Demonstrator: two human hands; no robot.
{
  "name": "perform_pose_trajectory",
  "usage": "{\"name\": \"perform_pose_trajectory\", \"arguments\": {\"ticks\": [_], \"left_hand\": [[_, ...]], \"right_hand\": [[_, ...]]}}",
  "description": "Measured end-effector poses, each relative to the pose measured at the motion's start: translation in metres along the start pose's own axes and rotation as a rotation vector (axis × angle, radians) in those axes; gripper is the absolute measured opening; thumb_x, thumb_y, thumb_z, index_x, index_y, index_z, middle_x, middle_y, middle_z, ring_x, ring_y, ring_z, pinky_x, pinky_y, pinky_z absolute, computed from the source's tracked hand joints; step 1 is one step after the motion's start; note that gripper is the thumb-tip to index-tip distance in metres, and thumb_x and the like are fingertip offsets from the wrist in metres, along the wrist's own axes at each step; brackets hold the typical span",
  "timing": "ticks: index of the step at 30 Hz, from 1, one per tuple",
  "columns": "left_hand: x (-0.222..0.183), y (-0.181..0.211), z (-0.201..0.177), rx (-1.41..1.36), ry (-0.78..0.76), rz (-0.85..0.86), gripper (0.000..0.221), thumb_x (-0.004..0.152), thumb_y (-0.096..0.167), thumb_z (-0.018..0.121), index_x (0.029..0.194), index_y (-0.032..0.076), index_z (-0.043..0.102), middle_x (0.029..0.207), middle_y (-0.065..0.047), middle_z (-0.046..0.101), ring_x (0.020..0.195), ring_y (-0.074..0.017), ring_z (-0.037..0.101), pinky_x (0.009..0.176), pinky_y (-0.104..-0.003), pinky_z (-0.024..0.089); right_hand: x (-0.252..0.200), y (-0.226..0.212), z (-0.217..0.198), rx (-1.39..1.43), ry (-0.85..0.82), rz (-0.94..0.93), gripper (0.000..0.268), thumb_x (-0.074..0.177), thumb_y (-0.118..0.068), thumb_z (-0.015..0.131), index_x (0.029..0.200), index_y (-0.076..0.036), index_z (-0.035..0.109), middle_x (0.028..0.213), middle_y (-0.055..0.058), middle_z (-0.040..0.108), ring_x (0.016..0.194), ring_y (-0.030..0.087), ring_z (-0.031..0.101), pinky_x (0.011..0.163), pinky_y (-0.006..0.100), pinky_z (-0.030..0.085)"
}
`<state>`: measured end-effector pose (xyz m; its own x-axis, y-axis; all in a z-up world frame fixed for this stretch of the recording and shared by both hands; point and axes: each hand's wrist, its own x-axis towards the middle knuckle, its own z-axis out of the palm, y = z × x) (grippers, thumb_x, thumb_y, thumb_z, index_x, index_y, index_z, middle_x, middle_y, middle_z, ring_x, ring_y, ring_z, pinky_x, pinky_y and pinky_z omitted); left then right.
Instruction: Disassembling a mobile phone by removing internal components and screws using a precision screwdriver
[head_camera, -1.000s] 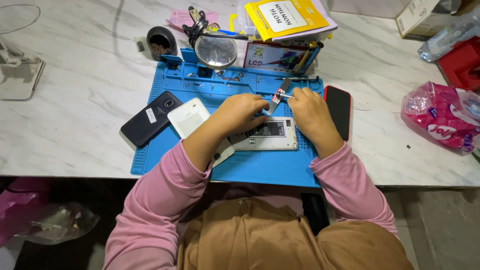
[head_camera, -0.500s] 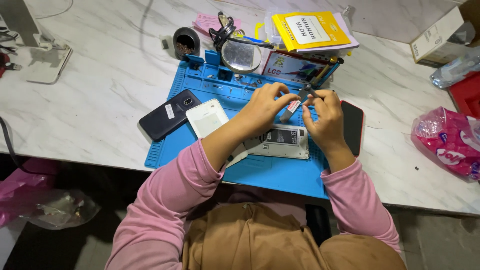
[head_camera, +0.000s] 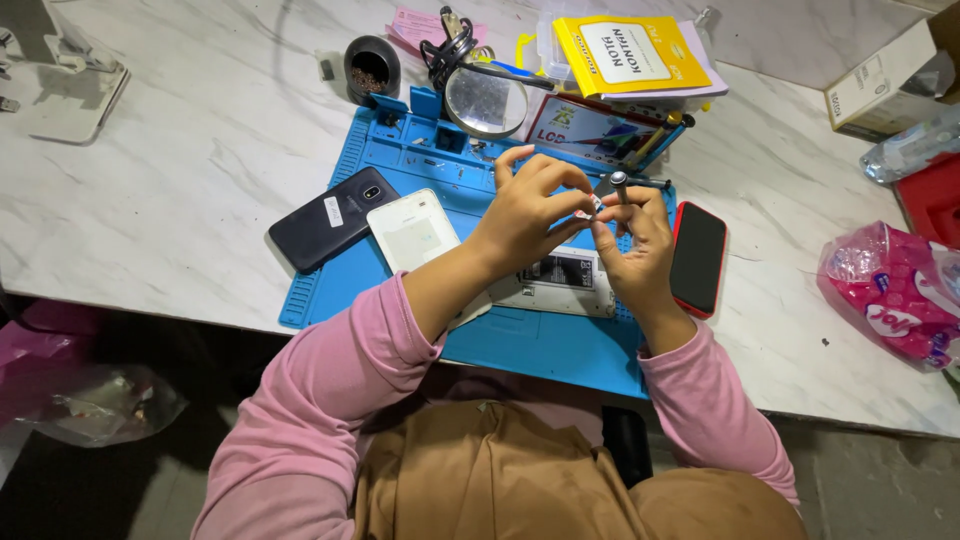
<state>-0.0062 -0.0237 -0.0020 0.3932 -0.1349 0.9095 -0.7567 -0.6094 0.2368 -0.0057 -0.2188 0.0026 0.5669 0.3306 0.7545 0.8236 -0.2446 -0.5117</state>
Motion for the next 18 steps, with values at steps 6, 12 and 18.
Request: {"name": "perform_pose_trajectory", "arguments": {"ticks": [6,12,18], "left_hand": [[0.001,0.005,0.008,0.093,0.151,0.121,0.011,0.092,0.031,0.078,0.087,0.029,0.069,0.109,0.008,0.064,0.098,-0.0146,0.06,0.107,-0.048,0.028],[0.004,0.008,0.004,0.086,0.19,0.175,0.021,0.093,0.027,0.076,0.076,0.026,0.065,0.105,0.007,0.064,0.097,-0.0152,0.059,0.105,-0.046,0.03],[0.005,0.007,0.004,0.045,0.155,0.174,0.022,0.095,0.022,0.072,0.076,0.024,0.062,0.1,0.006,0.065,0.093,-0.0168,0.06,0.102,-0.044,0.034]], "right_hand": [[-0.004,0.012,0.001,0.143,-0.009,0.072,0.013,0.103,-0.013,0.071,0.098,-0.001,0.067,0.114,0.016,0.06,0.072,0.015,0.048,0.066,0.028,0.043],[0.001,-0.005,0.002,0.254,-0.024,0.179,0.013,0.1,-0.011,0.076,0.101,0.0,0.07,0.112,0.014,0.058,0.083,0.014,0.054,0.066,0.024,0.044],[-0.002,0.001,0.001,0.214,-0.025,0.175,0.01,0.099,-0.008,0.077,0.1,0.0,0.072,0.109,0.013,0.059,0.081,0.015,0.056,0.065,0.024,0.044]]}}
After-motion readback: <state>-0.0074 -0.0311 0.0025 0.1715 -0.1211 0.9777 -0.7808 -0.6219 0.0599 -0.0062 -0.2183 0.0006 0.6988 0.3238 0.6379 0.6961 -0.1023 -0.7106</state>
